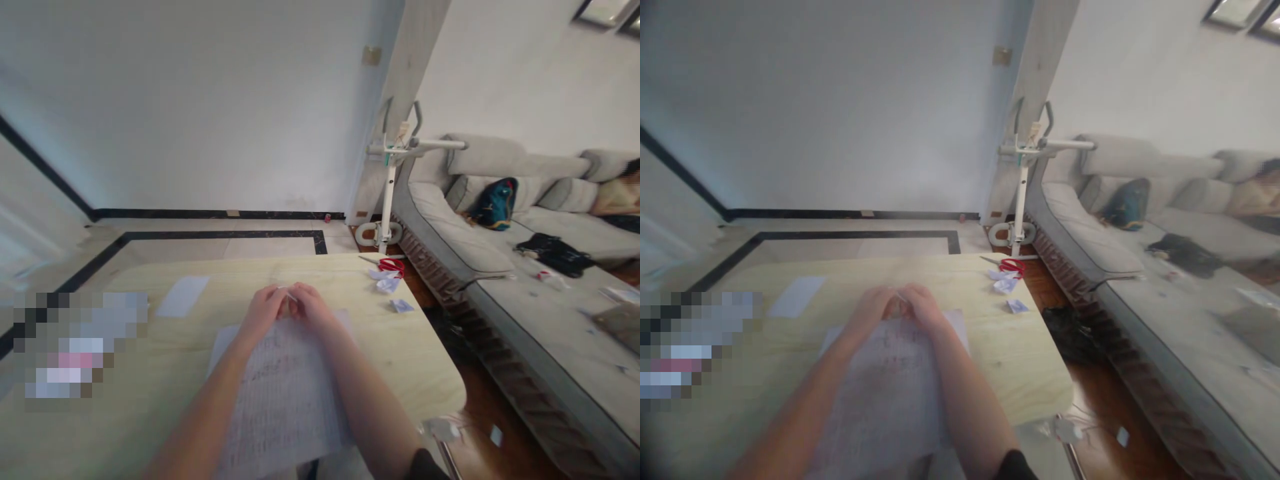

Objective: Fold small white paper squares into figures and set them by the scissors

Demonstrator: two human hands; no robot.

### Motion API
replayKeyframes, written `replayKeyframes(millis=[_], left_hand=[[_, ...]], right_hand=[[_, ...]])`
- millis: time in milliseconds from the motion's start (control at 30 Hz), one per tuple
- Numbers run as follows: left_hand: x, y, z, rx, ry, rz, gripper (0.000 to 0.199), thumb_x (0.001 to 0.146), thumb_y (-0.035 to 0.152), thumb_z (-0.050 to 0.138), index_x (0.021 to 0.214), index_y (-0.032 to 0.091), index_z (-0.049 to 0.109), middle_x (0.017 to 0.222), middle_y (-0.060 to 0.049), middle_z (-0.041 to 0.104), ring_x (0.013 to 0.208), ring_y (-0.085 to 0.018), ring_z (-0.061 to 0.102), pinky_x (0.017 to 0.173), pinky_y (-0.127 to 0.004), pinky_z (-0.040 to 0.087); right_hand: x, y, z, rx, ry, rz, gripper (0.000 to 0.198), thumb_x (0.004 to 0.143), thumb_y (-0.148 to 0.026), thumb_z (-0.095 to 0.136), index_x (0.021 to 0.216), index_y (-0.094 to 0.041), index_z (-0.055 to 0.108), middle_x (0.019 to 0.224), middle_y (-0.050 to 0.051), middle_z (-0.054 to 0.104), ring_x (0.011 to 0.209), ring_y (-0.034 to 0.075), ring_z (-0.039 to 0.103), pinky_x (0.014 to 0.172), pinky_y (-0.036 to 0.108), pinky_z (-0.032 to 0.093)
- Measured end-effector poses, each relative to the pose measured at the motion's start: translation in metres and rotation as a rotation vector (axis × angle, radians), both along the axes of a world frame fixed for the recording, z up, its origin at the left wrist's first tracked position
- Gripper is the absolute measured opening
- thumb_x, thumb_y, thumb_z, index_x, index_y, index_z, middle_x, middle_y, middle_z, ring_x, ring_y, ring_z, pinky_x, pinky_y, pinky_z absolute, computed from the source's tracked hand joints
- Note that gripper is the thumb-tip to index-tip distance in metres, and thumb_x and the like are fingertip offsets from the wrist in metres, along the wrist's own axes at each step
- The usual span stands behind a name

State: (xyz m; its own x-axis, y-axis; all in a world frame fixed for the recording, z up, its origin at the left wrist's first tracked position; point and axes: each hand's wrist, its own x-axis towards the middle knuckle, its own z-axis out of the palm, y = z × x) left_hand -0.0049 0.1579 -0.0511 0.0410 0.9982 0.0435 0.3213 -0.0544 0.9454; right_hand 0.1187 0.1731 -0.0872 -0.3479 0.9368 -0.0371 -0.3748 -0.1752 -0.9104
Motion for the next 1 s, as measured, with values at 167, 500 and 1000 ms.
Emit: replayKeyframes(millis=[167, 500, 1000], left_hand=[[0.010, 0.003, 0.001, 0.067, -0.104, 0.173, 0.031, 0.076, 0.031, 0.046, 0.047, 0.021, 0.040, 0.043, 0.003, 0.039, 0.042, -0.011, 0.039, 0.044, -0.025, 0.032], [0.008, -0.002, -0.025, 0.053, -0.291, 0.155, 0.039, 0.080, 0.039, 0.047, 0.046, 0.020, 0.040, 0.040, 0.004, 0.037, 0.040, -0.010, 0.037, 0.044, -0.024, 0.032], [0.012, -0.002, -0.027, 0.072, -0.266, 0.126, 0.037, 0.082, 0.039, 0.046, 0.051, 0.020, 0.042, 0.044, 0.003, 0.042, 0.044, -0.011, 0.043, 0.047, -0.024, 0.035]], right_hand=[[-0.002, 0.001, -0.003, 0.018, 0.013, -0.050, 0.036, 0.079, -0.046, 0.059, 0.057, -0.019, 0.050, 0.044, -0.005, 0.045, 0.036, 0.008, 0.038, 0.035, 0.022, 0.025], [-0.003, 0.000, -0.003, 0.020, 0.035, -0.020, 0.027, 0.076, -0.033, 0.061, 0.056, -0.019, 0.049, 0.042, -0.006, 0.047, 0.037, 0.008, 0.038, 0.037, 0.022, 0.024], [-0.002, 0.000, 0.003, -0.027, 0.093, -0.054, 0.026, 0.075, -0.032, 0.060, 0.054, -0.019, 0.051, 0.041, -0.005, 0.048, 0.036, 0.008, 0.041, 0.037, 0.022, 0.024]])
